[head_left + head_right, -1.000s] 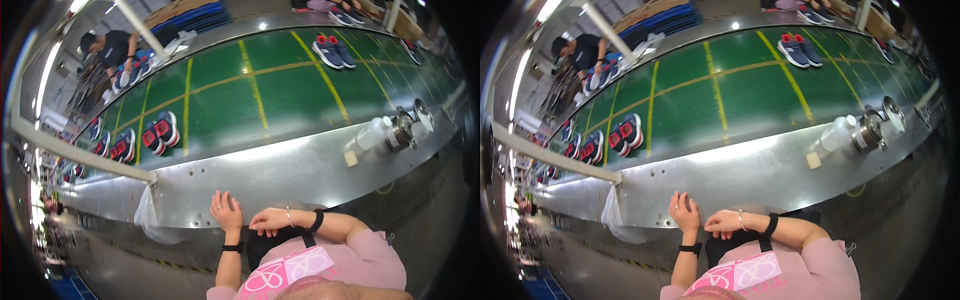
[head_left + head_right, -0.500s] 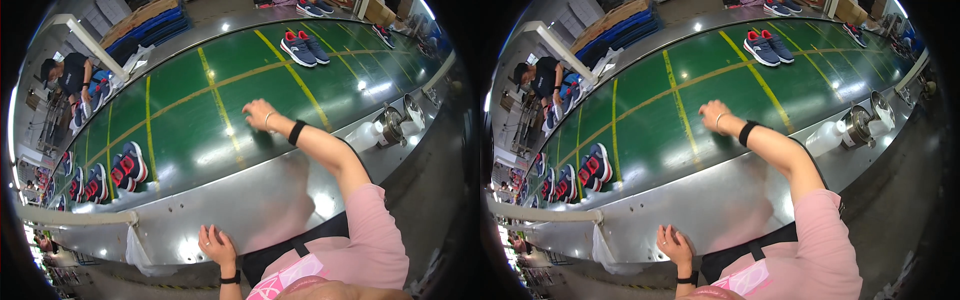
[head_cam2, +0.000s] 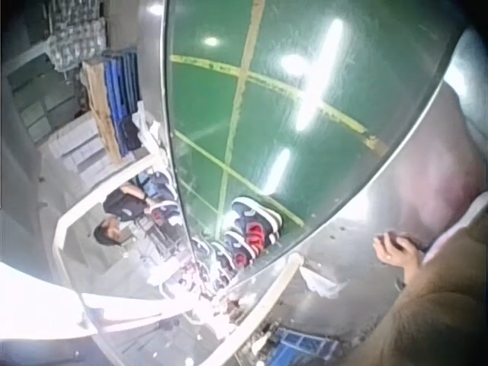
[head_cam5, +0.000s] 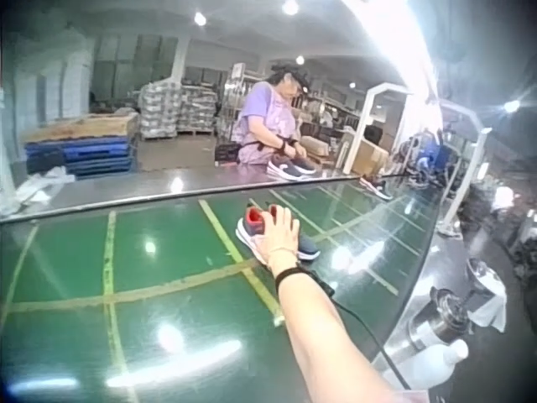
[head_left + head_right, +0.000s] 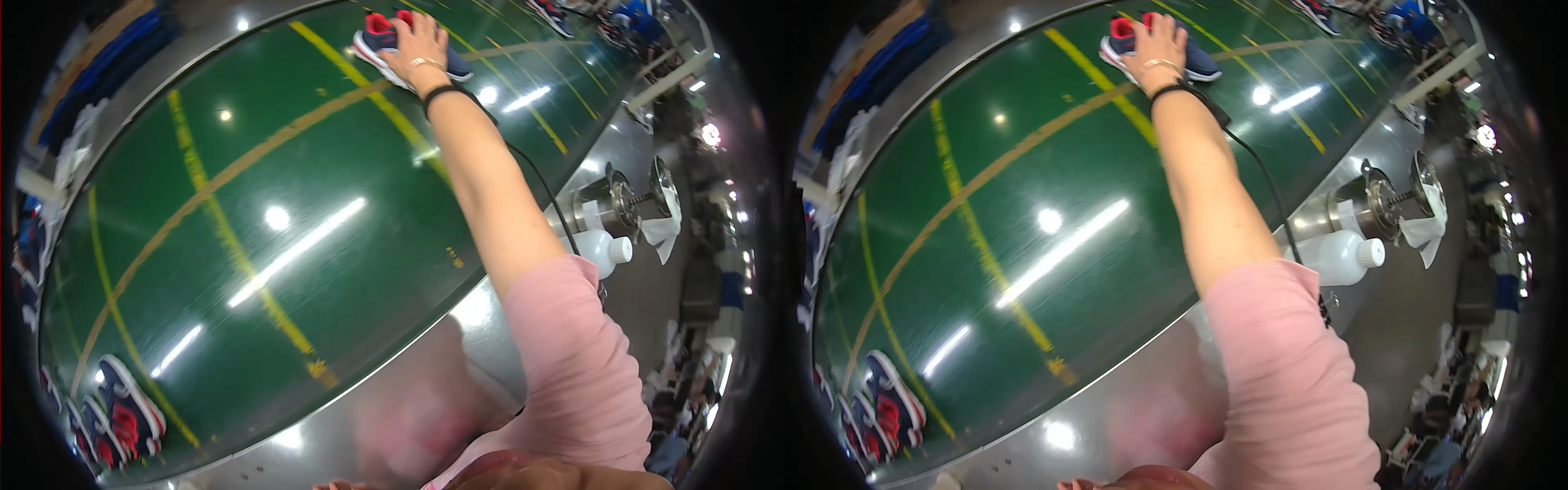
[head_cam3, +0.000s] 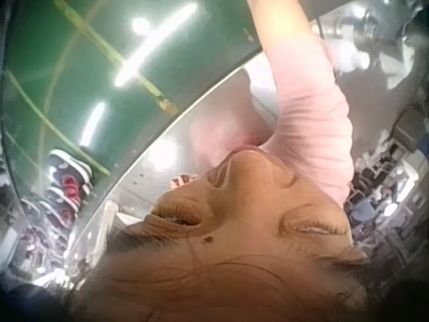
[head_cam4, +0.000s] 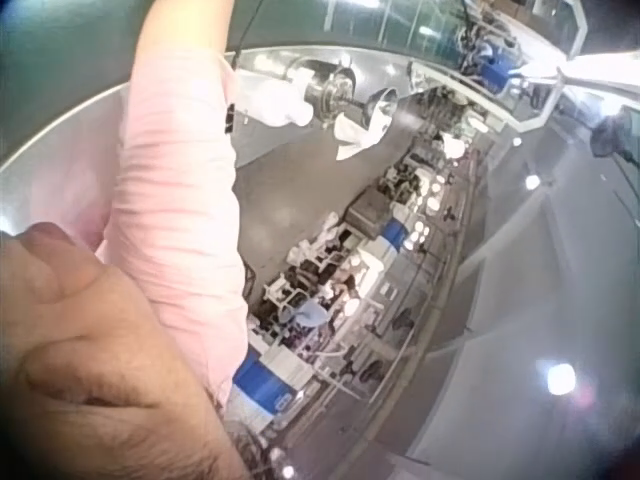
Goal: Checking shoes for quality or defects on a manufacturing production line.
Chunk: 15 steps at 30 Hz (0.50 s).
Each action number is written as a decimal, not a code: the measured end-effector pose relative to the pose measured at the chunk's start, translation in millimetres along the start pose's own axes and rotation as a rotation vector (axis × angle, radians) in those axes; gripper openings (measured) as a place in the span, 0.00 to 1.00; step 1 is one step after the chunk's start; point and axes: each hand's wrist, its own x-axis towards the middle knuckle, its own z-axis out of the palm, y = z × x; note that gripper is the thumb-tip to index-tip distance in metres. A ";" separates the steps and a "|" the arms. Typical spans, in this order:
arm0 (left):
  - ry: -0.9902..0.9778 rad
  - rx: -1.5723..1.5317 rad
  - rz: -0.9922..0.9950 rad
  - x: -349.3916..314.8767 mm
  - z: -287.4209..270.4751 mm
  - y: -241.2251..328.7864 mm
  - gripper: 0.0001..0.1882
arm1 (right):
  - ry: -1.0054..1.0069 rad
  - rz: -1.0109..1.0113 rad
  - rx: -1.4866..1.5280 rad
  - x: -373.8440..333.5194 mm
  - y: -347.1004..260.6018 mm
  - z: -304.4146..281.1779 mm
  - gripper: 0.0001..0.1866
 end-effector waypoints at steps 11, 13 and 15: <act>-0.073 -0.086 -0.123 32.8 0.6 37.2 0.15 | -0.570 0.031 -0.074 47.8 4.1 16.7 0.45; -0.121 -0.096 -0.153 35.3 -5.6 40.0 0.15 | -0.530 0.020 -0.070 43.1 1.0 19.0 0.50; -0.202 -0.109 -0.201 34.8 -14.6 40.7 0.14 | -0.356 0.045 -0.073 25.8 -6.1 20.2 0.41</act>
